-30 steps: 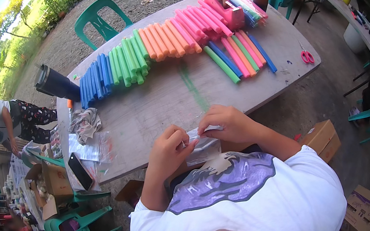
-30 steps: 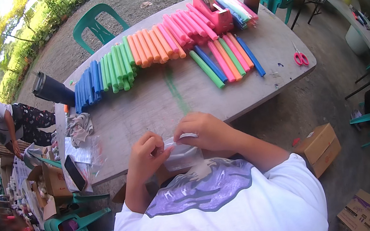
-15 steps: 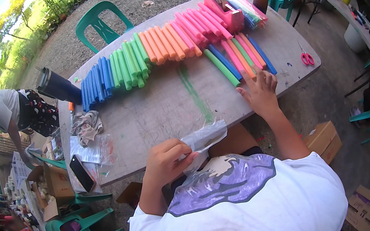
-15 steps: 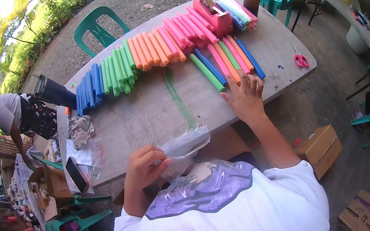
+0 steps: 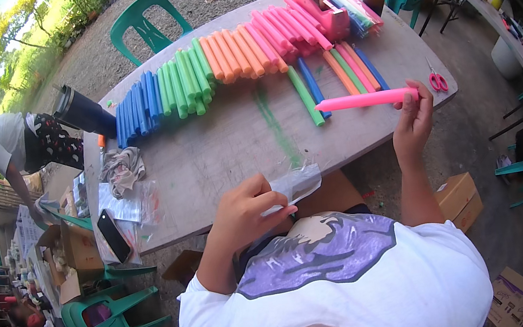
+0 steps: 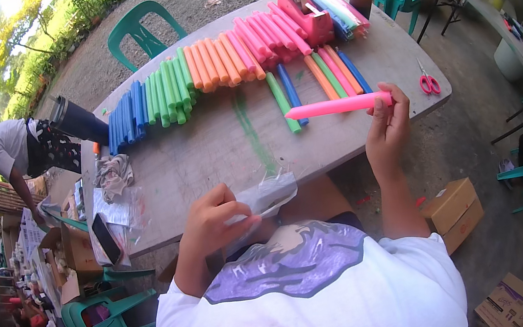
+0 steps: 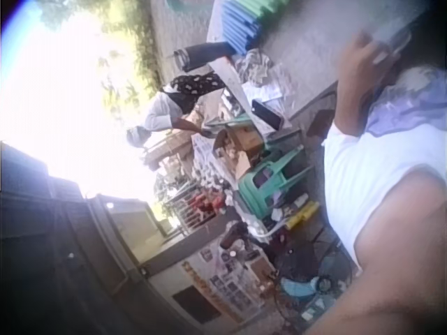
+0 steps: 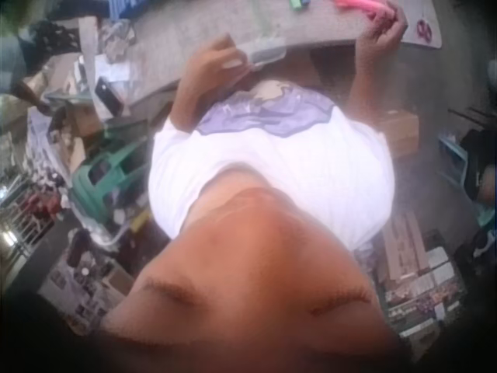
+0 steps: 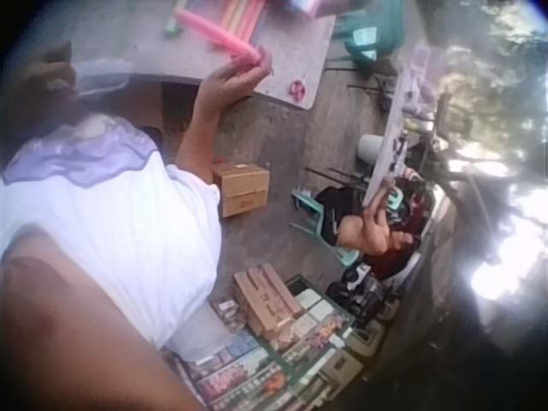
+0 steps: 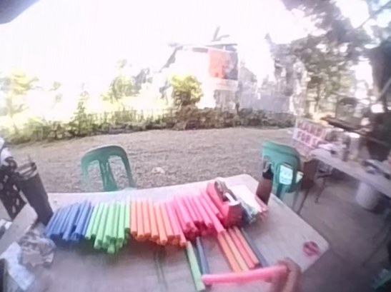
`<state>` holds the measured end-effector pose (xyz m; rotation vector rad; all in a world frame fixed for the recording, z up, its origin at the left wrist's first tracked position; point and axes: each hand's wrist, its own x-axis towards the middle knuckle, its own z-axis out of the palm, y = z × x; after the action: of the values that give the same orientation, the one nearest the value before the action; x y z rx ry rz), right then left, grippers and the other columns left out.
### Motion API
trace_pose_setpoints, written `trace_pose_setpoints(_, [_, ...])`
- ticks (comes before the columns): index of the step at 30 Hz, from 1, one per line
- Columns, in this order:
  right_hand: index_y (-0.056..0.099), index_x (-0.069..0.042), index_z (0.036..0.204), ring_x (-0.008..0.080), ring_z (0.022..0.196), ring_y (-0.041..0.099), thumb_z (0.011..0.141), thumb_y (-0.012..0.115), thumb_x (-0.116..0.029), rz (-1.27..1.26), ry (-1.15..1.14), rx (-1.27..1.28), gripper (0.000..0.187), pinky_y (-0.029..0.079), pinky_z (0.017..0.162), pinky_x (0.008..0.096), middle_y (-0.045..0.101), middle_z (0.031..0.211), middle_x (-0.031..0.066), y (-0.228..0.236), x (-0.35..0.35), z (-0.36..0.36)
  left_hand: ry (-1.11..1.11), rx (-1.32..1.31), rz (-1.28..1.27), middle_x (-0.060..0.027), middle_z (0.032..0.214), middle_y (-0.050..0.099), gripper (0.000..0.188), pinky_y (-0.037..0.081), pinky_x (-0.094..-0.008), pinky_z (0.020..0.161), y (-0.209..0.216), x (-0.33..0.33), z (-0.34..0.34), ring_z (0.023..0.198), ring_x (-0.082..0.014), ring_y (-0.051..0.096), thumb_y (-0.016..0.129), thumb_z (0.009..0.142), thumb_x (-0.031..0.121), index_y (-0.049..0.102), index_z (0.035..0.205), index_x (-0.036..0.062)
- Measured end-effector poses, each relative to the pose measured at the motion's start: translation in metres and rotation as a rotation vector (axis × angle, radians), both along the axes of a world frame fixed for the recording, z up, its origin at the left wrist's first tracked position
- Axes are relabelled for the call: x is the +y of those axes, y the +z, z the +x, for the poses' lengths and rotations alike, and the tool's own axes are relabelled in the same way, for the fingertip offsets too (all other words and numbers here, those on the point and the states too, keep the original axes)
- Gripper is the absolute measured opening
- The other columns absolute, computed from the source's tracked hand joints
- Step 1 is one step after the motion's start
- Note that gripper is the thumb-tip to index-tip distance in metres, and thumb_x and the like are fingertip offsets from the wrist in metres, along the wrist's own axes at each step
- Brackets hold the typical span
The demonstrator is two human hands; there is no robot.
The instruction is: The person gathers colorful foam sticks from a table, bundles them together, and places them into a clear plastic bag. They repeat this process, using scissors to trim the bag and adding more sticks to the bundle before sealing it.
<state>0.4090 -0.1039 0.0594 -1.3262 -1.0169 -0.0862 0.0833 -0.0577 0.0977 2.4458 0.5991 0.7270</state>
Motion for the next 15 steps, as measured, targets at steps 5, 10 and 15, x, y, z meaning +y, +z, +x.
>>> trace_pose_setpoints(5, [0.055, 0.0, 0.119, 0.0091, 0.077, 0.055, 0.102, 0.052, -0.016, -0.031, 0.434, 0.025, 0.024, 0.047, 0.068, 0.025, 0.058, 0.098, 0.0067, 0.037, -0.013, -0.036, -0.024, 0.01, -0.005, -0.0016, 0.072, 0.049, 0.016, 0.041, -0.0326, 0.051, 0.003, -0.003, 0.003, 0.061, -0.0188, 0.053, 0.083, 0.072, 0.023, 0.071, 0.081, 0.0175])
trace_pose_setpoints(10, [0.061, -0.005, 0.121, 0.0221, 0.082, 0.058, 0.091, 0.063, -0.01, -0.166, 0.758, -0.301, 0.03, 0.048, 0.073, 0.0305, 0.059, 0.101, 0.0116, 0.046, -0.005, -0.075, -0.06, -0.015, -0.008, -0.002, 0.073, 0.047, 0.018, 0.041, -0.0326, 0.051, 0.011, -0.005, 0.006, 0.062, -0.0179, 0.052, 0.083, 0.071, 0.024, 0.072, 0.084, 0.0184])
trace_pose_setpoints(15, [0.067, -0.01, 0.12, 0.0265, 0.097, 0.056, 0.088, 0.067, -0.014, -0.216, 0.732, -0.45, 0.032, 0.047, 0.083, 0.0393, 0.058, 0.103, 0.0111, 0.034, 0.006, -0.082, -0.046, -0.055, 0.019, -0.0019, 0.073, 0.043, 0.023, 0.037, -0.0302, 0.052, 0.012, -0.009, -0.002, 0.061, -0.0173, 0.046, 0.086, 0.066, 0.022, 0.074, 0.084, 0.0178])
